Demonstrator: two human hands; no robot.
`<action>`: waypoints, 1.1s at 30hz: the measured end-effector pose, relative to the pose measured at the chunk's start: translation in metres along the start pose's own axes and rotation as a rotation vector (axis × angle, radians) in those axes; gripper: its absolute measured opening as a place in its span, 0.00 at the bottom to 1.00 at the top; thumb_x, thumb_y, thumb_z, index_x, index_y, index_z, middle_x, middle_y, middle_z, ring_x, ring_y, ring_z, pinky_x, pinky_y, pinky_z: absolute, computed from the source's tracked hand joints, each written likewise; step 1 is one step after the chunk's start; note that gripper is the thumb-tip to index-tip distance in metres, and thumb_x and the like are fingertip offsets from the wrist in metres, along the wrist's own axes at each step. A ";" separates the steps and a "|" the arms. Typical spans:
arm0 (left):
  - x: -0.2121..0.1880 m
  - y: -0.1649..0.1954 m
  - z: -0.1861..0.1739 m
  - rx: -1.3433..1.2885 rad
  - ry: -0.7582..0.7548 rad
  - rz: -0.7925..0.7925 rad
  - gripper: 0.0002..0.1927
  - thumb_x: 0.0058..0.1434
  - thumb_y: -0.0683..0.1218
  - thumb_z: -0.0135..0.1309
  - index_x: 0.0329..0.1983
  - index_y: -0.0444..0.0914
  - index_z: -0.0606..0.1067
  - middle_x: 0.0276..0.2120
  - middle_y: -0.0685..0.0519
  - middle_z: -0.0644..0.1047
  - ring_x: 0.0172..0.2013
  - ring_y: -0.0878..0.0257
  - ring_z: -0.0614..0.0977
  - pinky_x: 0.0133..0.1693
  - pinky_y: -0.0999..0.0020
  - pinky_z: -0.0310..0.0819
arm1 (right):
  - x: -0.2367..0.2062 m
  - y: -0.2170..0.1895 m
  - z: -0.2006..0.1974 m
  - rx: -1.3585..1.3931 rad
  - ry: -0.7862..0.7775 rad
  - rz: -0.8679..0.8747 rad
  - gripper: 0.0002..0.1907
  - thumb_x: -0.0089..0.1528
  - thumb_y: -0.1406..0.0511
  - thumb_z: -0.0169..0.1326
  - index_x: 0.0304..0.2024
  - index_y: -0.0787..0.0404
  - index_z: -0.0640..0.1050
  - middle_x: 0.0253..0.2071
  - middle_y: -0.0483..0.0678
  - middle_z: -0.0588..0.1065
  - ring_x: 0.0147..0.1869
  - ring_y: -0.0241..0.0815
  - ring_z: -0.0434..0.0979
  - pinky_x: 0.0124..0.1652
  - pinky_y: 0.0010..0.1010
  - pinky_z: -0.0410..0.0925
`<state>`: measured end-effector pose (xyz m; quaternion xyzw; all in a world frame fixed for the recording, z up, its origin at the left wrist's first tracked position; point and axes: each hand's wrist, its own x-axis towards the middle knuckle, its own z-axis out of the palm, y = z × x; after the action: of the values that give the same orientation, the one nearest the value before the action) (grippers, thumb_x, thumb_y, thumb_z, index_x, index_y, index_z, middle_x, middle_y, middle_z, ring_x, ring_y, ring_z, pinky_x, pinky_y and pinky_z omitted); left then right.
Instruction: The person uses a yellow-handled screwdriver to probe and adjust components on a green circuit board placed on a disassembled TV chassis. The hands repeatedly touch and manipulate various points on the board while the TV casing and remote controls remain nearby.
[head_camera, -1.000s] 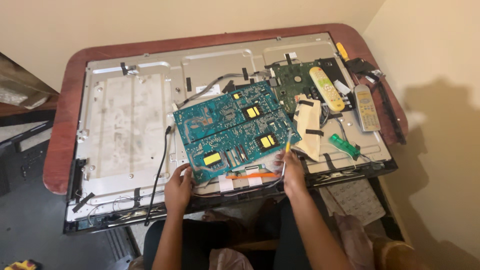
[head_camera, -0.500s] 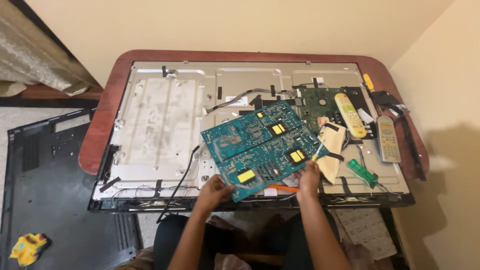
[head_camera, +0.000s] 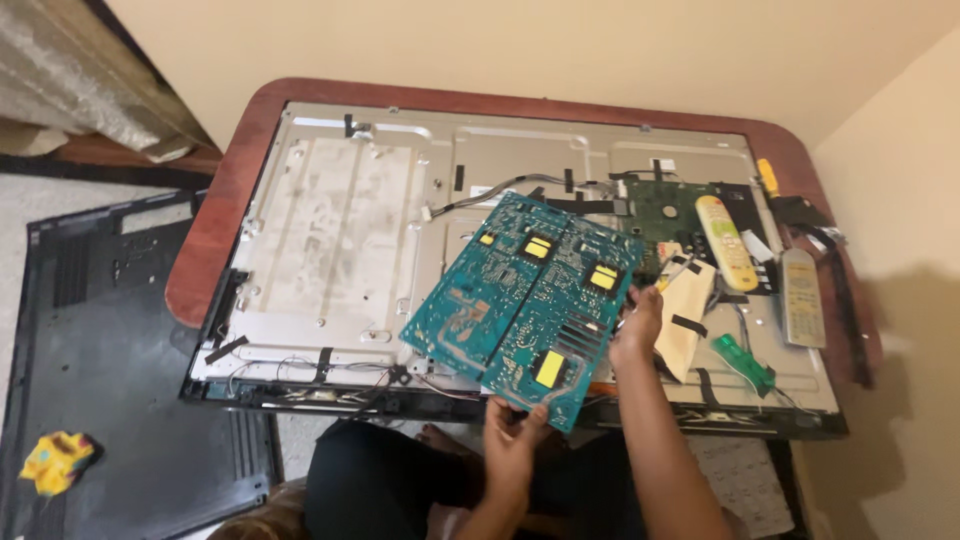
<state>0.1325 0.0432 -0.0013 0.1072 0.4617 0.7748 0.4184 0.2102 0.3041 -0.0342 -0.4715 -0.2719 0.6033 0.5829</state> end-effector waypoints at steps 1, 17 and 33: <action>-0.006 -0.006 0.006 -0.050 0.061 -0.030 0.18 0.60 0.40 0.63 0.49 0.37 0.68 0.43 0.52 0.76 0.44 0.63 0.81 0.45 0.64 0.82 | 0.004 0.004 0.008 -0.042 -0.037 -0.074 0.17 0.72 0.54 0.40 0.55 0.58 0.66 0.55 0.50 0.72 0.55 0.43 0.74 0.50 0.39 0.71; 0.020 -0.064 0.049 -0.012 0.219 -0.274 0.16 0.65 0.46 0.55 0.54 0.42 0.67 0.48 0.54 0.80 0.33 0.64 0.83 0.34 0.72 0.78 | 0.073 0.035 0.071 -0.383 -0.412 -0.278 0.22 0.59 0.80 0.50 0.46 0.54 0.59 0.59 0.58 0.74 0.69 0.48 0.71 0.64 0.38 0.62; 0.200 0.129 -0.061 -0.321 -0.299 -0.249 0.46 0.67 0.72 0.25 0.78 0.36 0.51 0.74 0.46 0.59 0.73 0.52 0.61 0.69 0.57 0.55 | -0.022 -0.039 0.020 -0.494 -0.328 -0.115 0.23 0.73 0.51 0.32 0.56 0.60 0.66 0.56 0.53 0.76 0.55 0.45 0.78 0.48 0.36 0.74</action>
<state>-0.0977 0.1261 0.0255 0.0949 0.2752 0.7564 0.5858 0.2074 0.2940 0.0131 -0.4789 -0.5273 0.5531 0.4320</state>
